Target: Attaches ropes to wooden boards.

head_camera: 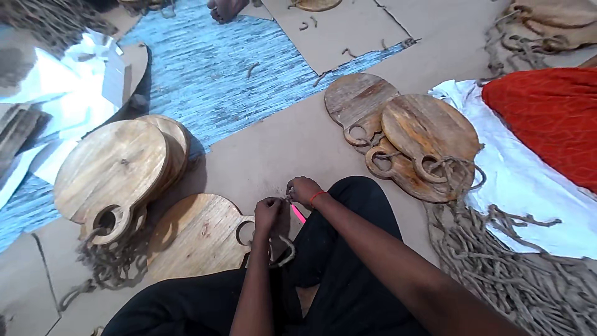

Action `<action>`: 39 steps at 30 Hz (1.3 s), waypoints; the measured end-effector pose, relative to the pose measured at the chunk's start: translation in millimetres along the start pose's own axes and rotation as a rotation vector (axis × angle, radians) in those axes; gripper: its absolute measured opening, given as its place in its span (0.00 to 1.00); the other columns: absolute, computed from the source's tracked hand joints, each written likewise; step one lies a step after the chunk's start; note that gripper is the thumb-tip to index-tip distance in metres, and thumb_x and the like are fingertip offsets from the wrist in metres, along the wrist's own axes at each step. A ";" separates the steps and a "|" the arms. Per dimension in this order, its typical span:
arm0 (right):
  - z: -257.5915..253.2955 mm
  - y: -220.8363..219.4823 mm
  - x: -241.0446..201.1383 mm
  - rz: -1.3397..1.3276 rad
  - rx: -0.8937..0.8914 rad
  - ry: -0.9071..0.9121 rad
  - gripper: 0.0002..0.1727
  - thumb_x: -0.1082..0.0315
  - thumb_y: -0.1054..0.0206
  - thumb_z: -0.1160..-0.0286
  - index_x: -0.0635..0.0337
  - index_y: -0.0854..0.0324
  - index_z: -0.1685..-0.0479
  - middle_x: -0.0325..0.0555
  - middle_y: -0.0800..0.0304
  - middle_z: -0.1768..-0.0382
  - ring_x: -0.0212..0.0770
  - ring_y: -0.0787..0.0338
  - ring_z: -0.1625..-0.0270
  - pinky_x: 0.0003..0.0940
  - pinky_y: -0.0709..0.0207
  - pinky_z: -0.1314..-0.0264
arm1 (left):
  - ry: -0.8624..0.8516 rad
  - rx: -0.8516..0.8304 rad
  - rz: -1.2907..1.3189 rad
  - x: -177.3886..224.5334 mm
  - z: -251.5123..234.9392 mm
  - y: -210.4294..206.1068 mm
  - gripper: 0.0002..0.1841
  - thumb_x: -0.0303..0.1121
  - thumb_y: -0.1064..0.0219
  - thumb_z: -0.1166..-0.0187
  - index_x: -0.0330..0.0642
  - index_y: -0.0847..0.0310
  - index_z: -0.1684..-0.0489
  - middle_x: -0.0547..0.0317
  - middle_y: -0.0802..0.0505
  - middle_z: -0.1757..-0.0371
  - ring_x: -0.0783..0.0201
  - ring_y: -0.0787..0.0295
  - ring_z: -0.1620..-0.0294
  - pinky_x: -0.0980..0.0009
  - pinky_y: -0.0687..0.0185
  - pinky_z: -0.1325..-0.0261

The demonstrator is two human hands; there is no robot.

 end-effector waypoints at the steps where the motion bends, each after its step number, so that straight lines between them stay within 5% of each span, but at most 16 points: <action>1: 0.0 -0.7 -0.3 0.003 -0.005 -0.004 0.14 0.62 0.32 0.21 0.55 0.10 0.42 0.58 0.08 0.45 0.59 0.10 0.39 0.64 0.21 0.38 | -0.002 0.008 -0.052 2.0 0.4 0.4 0.11 0.35 0.33 0.14 0.37 0.08 0.56 0.49 0.06 0.62 0.57 0.11 0.62 0.53 0.16 0.51; 8: -3.1 -6.6 2.6 -0.027 -0.016 -0.015 0.14 0.64 0.31 0.21 0.59 0.12 0.42 0.61 0.09 0.46 0.62 0.10 0.40 0.65 0.21 0.38 | -0.008 0.043 -0.278 9.4 -0.7 -3.0 0.10 0.37 0.30 0.17 0.41 0.06 0.53 0.49 0.03 0.55 0.51 0.07 0.49 0.46 0.17 0.38; 17: -1.2 -19.2 14.3 0.037 -0.096 -0.177 0.13 0.60 0.28 0.24 0.61 0.10 0.53 0.57 0.08 0.59 0.56 0.08 0.55 0.57 0.16 0.50 | 0.047 -0.068 -0.380 4.1 2.4 -18.1 0.12 0.41 0.30 0.19 0.42 0.07 0.55 0.50 0.04 0.54 0.52 0.07 0.48 0.48 0.17 0.38; 22: 2.7 -3.5 0.7 0.009 0.034 -0.126 0.10 0.65 0.29 0.23 0.61 0.10 0.53 0.60 0.08 0.54 0.61 0.09 0.48 0.61 0.18 0.46 | 0.058 0.047 -0.382 16.2 0.0 -11.2 0.13 0.40 0.30 0.18 0.39 0.07 0.56 0.46 0.06 0.52 0.48 0.08 0.46 0.45 0.17 0.38; 27: 0.9 -14.2 10.3 0.019 -0.076 -0.197 0.12 0.61 0.26 0.26 0.63 0.10 0.58 0.59 0.07 0.57 0.58 0.08 0.51 0.61 0.17 0.48 | 0.032 -0.051 -0.433 11.4 2.8 -17.8 0.13 0.40 0.30 0.18 0.39 0.07 0.54 0.47 0.05 0.51 0.50 0.08 0.45 0.48 0.18 0.35; 31: -0.3 -0.9 -0.3 0.058 0.022 -0.194 0.11 0.64 0.30 0.23 0.64 0.11 0.58 0.60 0.08 0.52 0.60 0.09 0.44 0.60 0.17 0.44 | 0.049 0.070 -0.471 19.1 0.3 -9.0 0.13 0.41 0.30 0.19 0.41 0.07 0.56 0.46 0.05 0.50 0.47 0.08 0.45 0.44 0.17 0.37; 34: 10.3 8.9 3.2 0.074 0.036 -0.241 0.10 0.67 0.30 0.23 0.68 0.14 0.57 0.62 0.09 0.51 0.61 0.09 0.43 0.59 0.17 0.44 | 0.049 0.010 -0.535 8.6 -0.5 -2.9 0.16 0.43 0.31 0.18 0.38 0.08 0.51 0.44 0.06 0.46 0.46 0.10 0.39 0.45 0.19 0.32; 39: 2.2 6.9 8.2 -0.030 0.055 -0.241 0.14 0.62 0.34 0.20 0.67 0.13 0.55 0.63 0.09 0.51 0.61 0.09 0.45 0.62 0.19 0.45 | -0.018 -0.042 -0.134 -4.9 -0.7 9.8 0.12 0.35 0.33 0.16 0.35 0.09 0.55 0.48 0.05 0.57 0.56 0.08 0.53 0.54 0.16 0.41</action>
Point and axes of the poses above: each hand's wrist, its own z-axis away from the middle knuckle, its own y-axis out of the back of the hand, x = y × z, the point moved 9 cm from there along -z, towards the middle knuckle
